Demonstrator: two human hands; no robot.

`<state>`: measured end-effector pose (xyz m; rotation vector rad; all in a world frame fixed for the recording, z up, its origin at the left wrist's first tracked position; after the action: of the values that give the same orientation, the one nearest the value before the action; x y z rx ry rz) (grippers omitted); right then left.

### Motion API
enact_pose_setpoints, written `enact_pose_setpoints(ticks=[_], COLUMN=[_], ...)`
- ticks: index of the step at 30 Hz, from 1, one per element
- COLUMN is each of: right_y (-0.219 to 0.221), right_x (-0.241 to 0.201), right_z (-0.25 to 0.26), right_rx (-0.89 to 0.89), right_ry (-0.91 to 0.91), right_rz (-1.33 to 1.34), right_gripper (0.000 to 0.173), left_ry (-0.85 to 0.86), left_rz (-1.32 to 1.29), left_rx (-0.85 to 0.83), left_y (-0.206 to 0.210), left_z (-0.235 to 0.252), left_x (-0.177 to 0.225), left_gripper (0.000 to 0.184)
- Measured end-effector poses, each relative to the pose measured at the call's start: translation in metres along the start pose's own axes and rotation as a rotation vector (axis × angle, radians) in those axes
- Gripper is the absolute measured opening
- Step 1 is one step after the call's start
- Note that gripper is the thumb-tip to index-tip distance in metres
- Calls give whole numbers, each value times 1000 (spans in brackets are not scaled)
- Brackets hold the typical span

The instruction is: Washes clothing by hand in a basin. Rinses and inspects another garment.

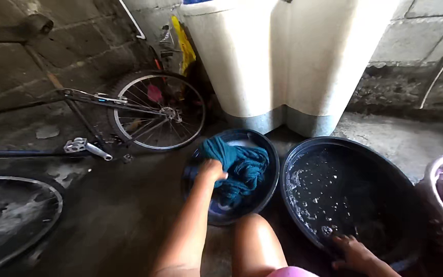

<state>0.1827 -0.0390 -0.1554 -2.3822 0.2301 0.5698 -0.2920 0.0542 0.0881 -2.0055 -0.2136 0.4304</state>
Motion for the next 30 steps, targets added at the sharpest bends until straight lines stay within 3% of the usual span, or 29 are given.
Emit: enact_pose_setpoints(ticks=[2,4,7,11,14,19,24,30], right_y=[14,23,23,18,15,17,19,17], right_x=[7,10,7,4,1,6,9,9], right_z=[4,10,10,4,2,5,4,2], right_rx=[-50,-49,-17,-6,13,74,62,32], right_ry=[40,67,49,39,35,1,2,8], right_rz=[-65,-147,-204,-233,-241,-247,-230,-214], right_gripper=[87,79,71,67,64,64,63,66], left_ry=[36,119,239,337,287,126,45,-205], left_rz=[138,35,-151,-5,76,37,-77,-438], left_rx=[-239,-181,3,-34,-87,-89,-2,102], left_y=[33,46,60,95,131,147,147,173], left_z=[10,16,37,66,99,145,150,114], left_x=[3,21,68,134,148,118,85,-22], left_gripper=[67,65,90,106,109,105,62,52])
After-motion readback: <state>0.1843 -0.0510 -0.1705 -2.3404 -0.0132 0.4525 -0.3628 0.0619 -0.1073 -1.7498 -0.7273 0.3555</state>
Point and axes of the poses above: each hand's wrist, its own z-axis towards the middle knuckle, its own y-axis out of the palm, x = y × z, the point moved 6 cm from there along z, towards the middle knuckle, and after that the axes turned 10 degrees about z, right-handed, at the moved point
